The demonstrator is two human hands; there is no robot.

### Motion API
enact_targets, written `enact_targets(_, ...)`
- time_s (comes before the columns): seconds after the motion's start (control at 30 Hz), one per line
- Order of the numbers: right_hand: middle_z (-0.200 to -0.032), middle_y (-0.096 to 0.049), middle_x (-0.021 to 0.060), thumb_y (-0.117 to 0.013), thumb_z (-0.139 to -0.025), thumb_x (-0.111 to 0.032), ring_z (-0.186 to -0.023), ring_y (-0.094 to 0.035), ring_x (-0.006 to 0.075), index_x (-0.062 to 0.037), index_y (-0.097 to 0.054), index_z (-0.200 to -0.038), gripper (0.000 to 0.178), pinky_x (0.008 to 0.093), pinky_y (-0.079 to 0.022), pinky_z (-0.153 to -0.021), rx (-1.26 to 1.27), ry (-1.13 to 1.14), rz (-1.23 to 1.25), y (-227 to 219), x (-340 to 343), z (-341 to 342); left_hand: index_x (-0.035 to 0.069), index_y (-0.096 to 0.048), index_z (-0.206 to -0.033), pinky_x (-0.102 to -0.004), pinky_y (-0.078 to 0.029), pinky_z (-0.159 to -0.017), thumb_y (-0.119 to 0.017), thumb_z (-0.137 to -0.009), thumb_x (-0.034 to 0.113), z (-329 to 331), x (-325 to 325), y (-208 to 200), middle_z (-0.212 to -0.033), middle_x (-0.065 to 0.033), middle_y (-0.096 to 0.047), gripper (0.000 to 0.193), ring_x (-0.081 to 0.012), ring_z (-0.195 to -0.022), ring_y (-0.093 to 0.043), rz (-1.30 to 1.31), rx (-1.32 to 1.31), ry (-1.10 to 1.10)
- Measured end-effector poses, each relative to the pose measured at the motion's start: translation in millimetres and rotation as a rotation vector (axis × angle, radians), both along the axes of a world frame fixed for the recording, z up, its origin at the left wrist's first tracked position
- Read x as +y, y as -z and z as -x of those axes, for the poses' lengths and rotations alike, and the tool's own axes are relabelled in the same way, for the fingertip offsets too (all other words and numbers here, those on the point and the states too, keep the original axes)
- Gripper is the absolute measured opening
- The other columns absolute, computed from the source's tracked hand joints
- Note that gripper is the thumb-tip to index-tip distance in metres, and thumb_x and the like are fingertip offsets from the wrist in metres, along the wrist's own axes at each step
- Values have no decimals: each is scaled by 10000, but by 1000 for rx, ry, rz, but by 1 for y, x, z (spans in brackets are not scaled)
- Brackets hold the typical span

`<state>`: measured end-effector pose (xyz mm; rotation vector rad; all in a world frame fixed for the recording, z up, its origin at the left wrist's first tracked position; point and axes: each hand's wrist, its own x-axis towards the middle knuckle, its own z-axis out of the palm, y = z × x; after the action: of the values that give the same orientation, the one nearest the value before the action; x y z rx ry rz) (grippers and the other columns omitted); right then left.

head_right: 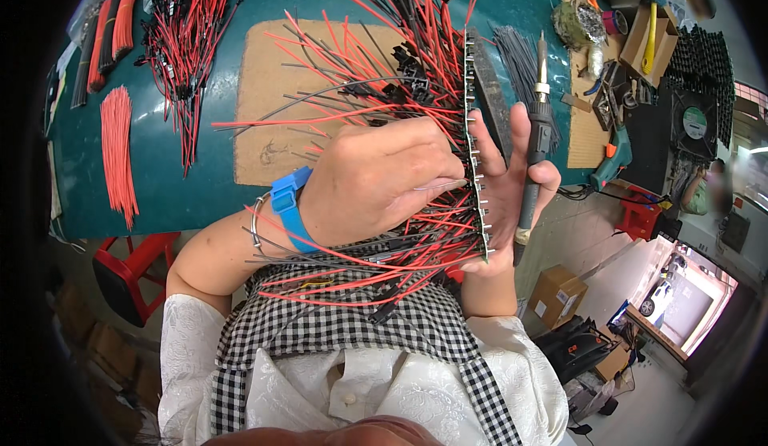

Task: The person solders red and black wires onto LED circuit board panels on an assembly line. This is done using a soldering iron and solder wire.

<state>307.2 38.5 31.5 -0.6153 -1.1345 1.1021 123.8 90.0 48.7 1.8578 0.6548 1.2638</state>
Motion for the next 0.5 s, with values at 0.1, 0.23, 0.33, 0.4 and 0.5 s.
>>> enact_targets(0.1,-1638,-153,246,-997,-524,-262,-1433,-321,532,-229,-364,-1424,1101,627,-334,-1152,2,33,27,-4,-2,3,49,-684,-935,-338,-517,-567,-760,-769,2,-1,1,1,-853,-71,-629,189,-238,-696,-652,-10,-2,0)
enact_targets(0.23,-1637,-159,245,-997,-526,-260,-1437,-325,518,-228,-362,-1414,1092,619,-342,-1151,5,41,38,-3,-3,4,50,-684,-934,-337,-518,-564,-765,-753,-4,0,1,2,-861,-70,-635,206,-233,-704,-659,-30,20,8)
enact_targets(0.33,-1639,-159,241,-1001,-519,-267,-1439,-332,508,-227,-363,-1405,1093,614,-337,-1153,-27,-23,-7,-2,1,0,53,-684,-938,-337,-520,-563,-766,-739,-15,1,0,2,-869,-73,-638,225,-234,-703,-660,-32,8,2)
enact_targets(0.4,-1635,-168,240,-1005,-509,-259,-1434,-342,509,-227,-360,-1407,1106,616,-324,-1158,-24,-9,-4,-2,0,3,54,-684,-941,-337,-522,-561,-767,-731,-21,1,-1,3,-873,-74,-640,238,-235,-700,-661,-34,7,4)
enact_targets(0.5,-1599,-239,231,-1015,-489,-250,-1423,-365,502,-213,-371,-1396,1114,621,-289,-1172,-43,5,7,1,-4,2,50,-691,-937,-328,-531,-560,-768,-714,-33,0,-1,6,-865,-74,-652,250,-226,-698,-670,-48,15,-19)
